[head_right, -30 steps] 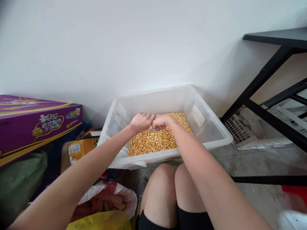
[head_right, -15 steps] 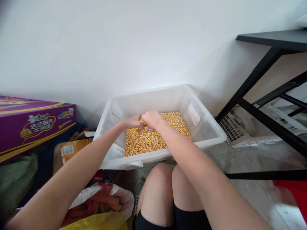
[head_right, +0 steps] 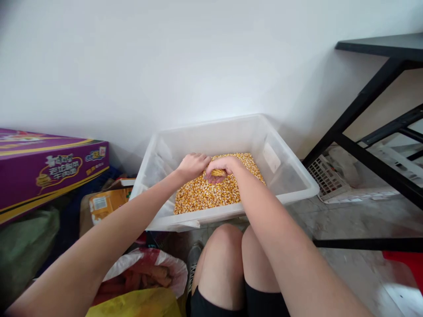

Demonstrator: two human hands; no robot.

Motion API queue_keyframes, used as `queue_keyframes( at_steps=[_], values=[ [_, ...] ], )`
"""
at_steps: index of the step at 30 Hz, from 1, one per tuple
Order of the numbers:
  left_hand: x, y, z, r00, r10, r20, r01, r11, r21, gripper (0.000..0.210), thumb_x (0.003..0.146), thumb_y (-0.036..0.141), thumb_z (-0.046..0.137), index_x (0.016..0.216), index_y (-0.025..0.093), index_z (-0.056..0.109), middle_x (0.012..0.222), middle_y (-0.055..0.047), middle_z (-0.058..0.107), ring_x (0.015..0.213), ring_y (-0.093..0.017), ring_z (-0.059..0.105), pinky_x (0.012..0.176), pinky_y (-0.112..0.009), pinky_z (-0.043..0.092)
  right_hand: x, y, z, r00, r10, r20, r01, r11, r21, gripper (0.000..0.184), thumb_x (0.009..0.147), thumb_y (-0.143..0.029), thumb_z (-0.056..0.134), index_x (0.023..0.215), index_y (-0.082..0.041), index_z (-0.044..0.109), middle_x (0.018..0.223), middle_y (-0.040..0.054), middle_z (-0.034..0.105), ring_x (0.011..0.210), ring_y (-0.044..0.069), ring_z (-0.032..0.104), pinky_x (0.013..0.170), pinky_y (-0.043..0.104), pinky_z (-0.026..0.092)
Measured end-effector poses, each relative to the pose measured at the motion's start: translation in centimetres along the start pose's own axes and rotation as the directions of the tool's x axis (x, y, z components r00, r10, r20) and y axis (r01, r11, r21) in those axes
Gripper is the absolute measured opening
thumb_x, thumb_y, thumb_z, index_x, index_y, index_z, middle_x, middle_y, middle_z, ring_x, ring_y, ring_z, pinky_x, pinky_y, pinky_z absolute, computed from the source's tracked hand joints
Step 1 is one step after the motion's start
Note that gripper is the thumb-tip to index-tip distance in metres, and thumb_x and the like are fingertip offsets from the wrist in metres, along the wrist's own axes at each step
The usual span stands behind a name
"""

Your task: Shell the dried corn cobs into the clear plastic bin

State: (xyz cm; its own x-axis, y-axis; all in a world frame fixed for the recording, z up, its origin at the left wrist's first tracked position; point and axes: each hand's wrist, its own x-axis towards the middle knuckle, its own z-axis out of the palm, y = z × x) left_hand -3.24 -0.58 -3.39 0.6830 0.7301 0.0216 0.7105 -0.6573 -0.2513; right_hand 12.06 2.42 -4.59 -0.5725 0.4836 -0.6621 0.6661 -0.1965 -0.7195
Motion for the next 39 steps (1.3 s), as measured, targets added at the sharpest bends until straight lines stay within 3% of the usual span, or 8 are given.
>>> queue_keyframes(
  at_steps=[3,7,11,14,21,25,33,39],
  values=[
    [0.5,-0.1,1.1,0.994,-0.063,0.088,0.071,0.993,-0.091,0.032,0.077,0.040,0.058,0.095,0.015,0.063,0.087,-0.013,0.069,0.083,-0.027,0.067,0.069,-0.033,0.047,0.1,-0.1,0.3,0.991,0.000,-0.134,-0.031,0.972,-0.232,0.012,0.061,-0.021,0.067,0.059,-0.017,0.056,0.055,0.0009,0.059,0.051,0.012,0.056,0.047,0.021,0.043],
    [0.7,-1.4,3.2,0.930,-0.141,0.340,0.259,0.907,-0.332,0.016,0.062,0.030,0.063,0.071,0.016,0.064,0.070,-0.005,0.067,0.071,-0.022,0.065,0.057,-0.026,0.044,0.7,-0.8,1.6,0.882,-0.316,-0.349,-0.055,0.667,-0.743,0.019,0.061,-0.029,0.072,0.073,-0.016,0.066,0.076,0.0103,0.070,0.071,0.024,0.067,0.058,0.028,0.048],
    [0.4,-3.2,3.8,0.849,0.009,0.529,0.394,0.657,-0.643,0.010,0.051,0.017,0.064,0.061,0.015,0.061,0.063,0.001,0.062,0.067,-0.018,0.061,0.053,-0.023,0.043,0.9,-1.7,2.9,0.784,-0.542,-0.302,-0.079,0.395,-0.915,0.037,0.067,-0.043,0.071,0.091,-0.015,0.070,0.091,0.0175,0.072,0.087,0.033,0.068,0.071,0.037,0.051],
    [0.2,-3.7,3.4,0.841,0.061,0.537,0.419,0.553,-0.720,0.027,0.049,0.019,0.068,0.076,0.017,0.067,0.074,0.002,0.067,0.075,-0.018,0.062,0.061,-0.023,0.046,0.8,-2.0,3.1,0.772,-0.582,-0.257,-0.066,0.328,-0.942,0.042,0.070,-0.046,0.070,0.097,-0.014,0.070,0.093,0.0188,0.071,0.090,0.034,0.068,0.076,0.039,0.050],
    [-0.9,-5.4,3.7,0.844,-0.140,0.518,0.418,0.777,-0.470,0.071,0.044,0.030,0.080,0.111,0.022,0.062,0.104,-0.003,0.069,0.092,-0.023,0.064,0.080,-0.027,0.048,-0.6,-1.0,1.0,0.767,-0.447,-0.460,-0.216,0.495,-0.842,0.035,0.068,-0.030,0.070,0.100,-0.016,0.069,0.097,0.0166,0.071,0.090,0.031,0.067,0.073,0.035,0.050],
    [-0.8,-5.0,2.8,0.931,-0.277,0.238,0.346,0.877,-0.334,0.082,0.051,0.040,0.078,0.127,0.021,0.052,0.119,-0.009,0.061,0.106,-0.025,0.059,0.089,-0.030,0.046,-1.2,-0.4,0.0,0.755,-0.380,-0.534,-0.194,0.648,-0.737,0.038,0.068,-0.026,0.064,0.105,-0.020,0.065,0.101,0.0114,0.071,0.090,0.027,0.066,0.070,0.030,0.048],
    [-0.2,-1.5,0.2,0.971,-0.233,0.058,0.235,0.971,-0.038,0.028,0.077,0.020,0.054,0.104,0.015,0.058,0.093,-0.011,0.065,0.087,-0.025,0.063,0.069,-0.032,0.048,-0.5,0.0,-0.7,0.859,-0.244,-0.450,0.005,0.883,-0.469,0.059,0.052,-0.030,0.076,0.109,-0.019,0.064,0.107,0.0065,0.068,0.087,0.022,0.064,0.065,0.024,0.047],
    [0.2,-0.2,-1.1,0.999,-0.027,-0.040,0.025,0.999,-0.042,0.041,0.084,0.045,0.052,0.102,0.009,0.059,0.099,-0.017,0.063,0.094,-0.029,0.061,0.072,-0.035,0.049,-0.2,-0.8,0.2,0.872,-0.331,-0.362,0.161,0.891,-0.425,0.022,0.055,-0.020,0.067,0.076,-0.014,0.067,0.074,0.0016,0.067,0.067,0.017,0.059,0.051,0.022,0.041]
  ],
)
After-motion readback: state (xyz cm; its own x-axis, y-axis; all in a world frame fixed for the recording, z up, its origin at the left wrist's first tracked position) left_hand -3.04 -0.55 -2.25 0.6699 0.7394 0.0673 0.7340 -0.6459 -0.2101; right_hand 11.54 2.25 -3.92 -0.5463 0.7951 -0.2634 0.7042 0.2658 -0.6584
